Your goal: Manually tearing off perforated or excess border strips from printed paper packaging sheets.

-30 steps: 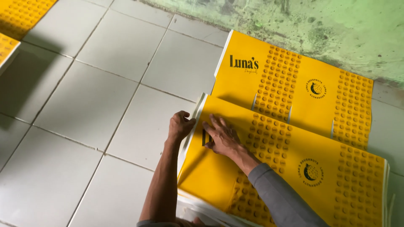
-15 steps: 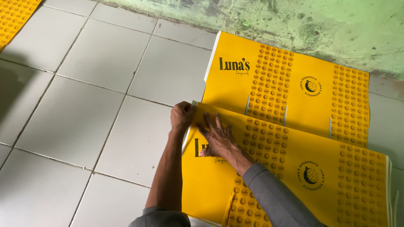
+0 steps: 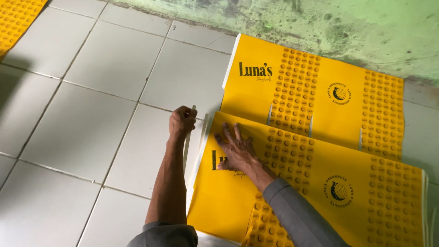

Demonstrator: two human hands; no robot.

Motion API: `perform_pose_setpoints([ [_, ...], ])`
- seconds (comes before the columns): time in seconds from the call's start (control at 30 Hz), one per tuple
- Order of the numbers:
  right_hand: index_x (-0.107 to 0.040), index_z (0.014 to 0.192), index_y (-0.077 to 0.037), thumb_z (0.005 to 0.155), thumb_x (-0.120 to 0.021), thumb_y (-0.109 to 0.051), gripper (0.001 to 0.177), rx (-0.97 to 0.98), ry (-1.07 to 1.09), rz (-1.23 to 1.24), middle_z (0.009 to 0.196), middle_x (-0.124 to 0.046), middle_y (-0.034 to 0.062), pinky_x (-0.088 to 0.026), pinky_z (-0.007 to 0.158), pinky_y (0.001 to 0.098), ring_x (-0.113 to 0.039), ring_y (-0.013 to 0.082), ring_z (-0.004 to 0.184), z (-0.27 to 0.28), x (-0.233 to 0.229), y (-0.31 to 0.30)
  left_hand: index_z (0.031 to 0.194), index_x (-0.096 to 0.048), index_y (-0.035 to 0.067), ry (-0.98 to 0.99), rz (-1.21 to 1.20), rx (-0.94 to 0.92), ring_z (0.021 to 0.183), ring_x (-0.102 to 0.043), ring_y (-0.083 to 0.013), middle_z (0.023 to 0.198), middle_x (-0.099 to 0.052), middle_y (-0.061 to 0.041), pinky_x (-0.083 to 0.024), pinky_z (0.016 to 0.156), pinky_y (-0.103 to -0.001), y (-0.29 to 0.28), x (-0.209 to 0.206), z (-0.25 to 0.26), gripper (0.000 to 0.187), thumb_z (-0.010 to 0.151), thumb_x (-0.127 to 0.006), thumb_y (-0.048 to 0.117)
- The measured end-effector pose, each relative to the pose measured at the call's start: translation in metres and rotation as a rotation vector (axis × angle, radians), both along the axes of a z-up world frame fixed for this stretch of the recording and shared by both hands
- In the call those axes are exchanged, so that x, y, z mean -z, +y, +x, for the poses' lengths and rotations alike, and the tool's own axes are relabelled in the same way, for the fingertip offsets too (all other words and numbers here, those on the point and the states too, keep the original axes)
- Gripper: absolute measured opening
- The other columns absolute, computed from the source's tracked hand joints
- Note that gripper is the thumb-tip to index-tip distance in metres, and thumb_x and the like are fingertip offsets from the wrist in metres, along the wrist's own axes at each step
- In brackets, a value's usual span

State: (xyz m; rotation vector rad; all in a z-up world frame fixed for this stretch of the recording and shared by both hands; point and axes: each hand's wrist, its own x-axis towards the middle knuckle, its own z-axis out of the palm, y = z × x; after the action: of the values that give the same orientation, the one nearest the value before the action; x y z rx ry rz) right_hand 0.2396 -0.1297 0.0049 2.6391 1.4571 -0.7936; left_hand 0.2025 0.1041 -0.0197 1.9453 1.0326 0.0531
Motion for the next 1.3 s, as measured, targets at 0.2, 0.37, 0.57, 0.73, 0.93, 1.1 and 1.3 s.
perform_pose_setpoints([
  [0.2,-0.031,0.161,-0.030,0.081,-0.076,-0.061,0.096,0.060,0.045,0.030,0.173,-0.009,0.0121,-0.036,0.108,0.0749,-0.009,0.0461,0.157,-0.010,-0.029,-0.018,0.138,-0.053,-0.006,-0.035,-0.385,0.117,0.078,-0.074,-0.0322,0.089,-0.075,-0.024,-0.055,0.068,-0.038,-0.012,-0.037,-0.080,0.078,0.094,-0.073,0.056],
  [0.37,-0.035,0.162,-0.021,0.092,-0.072,-0.045,0.083,0.133,0.053,0.413,0.161,-0.035,0.0249,-0.039,0.112,0.0647,-0.042,0.0505,0.141,-0.057,-0.012,-0.106,0.138,-0.052,-0.012,0.156,-0.423,0.212,0.091,-0.073,-0.0380,0.100,-0.074,-0.031,-0.053,0.075,-0.040,-0.046,-0.097,-0.166,0.086,0.091,-0.074,0.056],
  [0.57,-0.059,0.143,-0.008,0.092,-0.073,-0.030,0.058,0.209,-0.156,0.605,0.147,-0.059,0.0144,-0.054,0.099,0.0482,-0.056,0.0353,0.129,-0.175,-0.015,-0.261,0.119,-0.071,0.007,0.493,-0.261,0.300,0.099,-0.074,-0.0219,0.110,-0.078,-0.012,-0.056,0.084,-0.036,-0.081,-0.065,-0.273,0.075,0.068,-0.077,0.061],
  [0.73,-0.057,0.146,-0.010,0.093,-0.071,-0.031,0.059,0.379,-0.112,0.518,0.151,-0.055,0.0120,-0.050,0.105,0.0507,-0.052,0.0340,0.137,-0.253,0.008,-0.354,0.095,-0.078,0.014,0.159,-0.010,0.112,0.079,-0.069,-0.0187,0.086,-0.076,-0.002,-0.050,0.073,-0.037,-0.098,0.002,-0.320,0.043,0.073,-0.079,0.051],
  [0.93,-0.054,0.149,-0.011,0.093,-0.072,-0.031,0.062,0.423,-0.248,0.620,0.152,-0.054,0.0152,-0.054,0.105,0.0511,-0.054,0.0358,0.137,-0.297,-0.015,-0.366,0.096,-0.077,0.017,0.250,0.081,-0.005,0.088,-0.062,-0.0320,0.087,-0.073,-0.009,-0.047,0.076,-0.045,-0.129,-0.076,-0.321,0.032,0.081,-0.060,0.039],
  [1.1,-0.051,0.151,-0.011,0.094,-0.071,-0.027,0.063,0.414,-0.209,0.589,0.158,-0.046,0.0122,-0.047,0.110,0.0584,-0.050,0.0380,0.138,-0.326,-0.031,-0.382,0.111,-0.078,0.026,0.216,0.293,-0.010,0.090,-0.069,-0.0386,0.092,-0.078,-0.007,-0.053,0.078,-0.050,-0.103,-0.016,-0.337,0.028,0.090,-0.061,0.029],
  [1.3,-0.056,0.145,-0.004,0.093,-0.072,-0.021,0.057,0.436,-0.274,0.748,0.149,-0.056,0.0177,-0.045,0.115,0.0570,-0.056,0.0371,0.136,-0.358,-0.084,-0.411,0.106,-0.070,0.015,0.196,0.308,-0.208,0.083,-0.070,-0.0296,0.095,-0.076,-0.010,-0.059,0.061,-0.046,-0.099,-0.037,-0.376,0.014,0.102,-0.061,0.025],
])
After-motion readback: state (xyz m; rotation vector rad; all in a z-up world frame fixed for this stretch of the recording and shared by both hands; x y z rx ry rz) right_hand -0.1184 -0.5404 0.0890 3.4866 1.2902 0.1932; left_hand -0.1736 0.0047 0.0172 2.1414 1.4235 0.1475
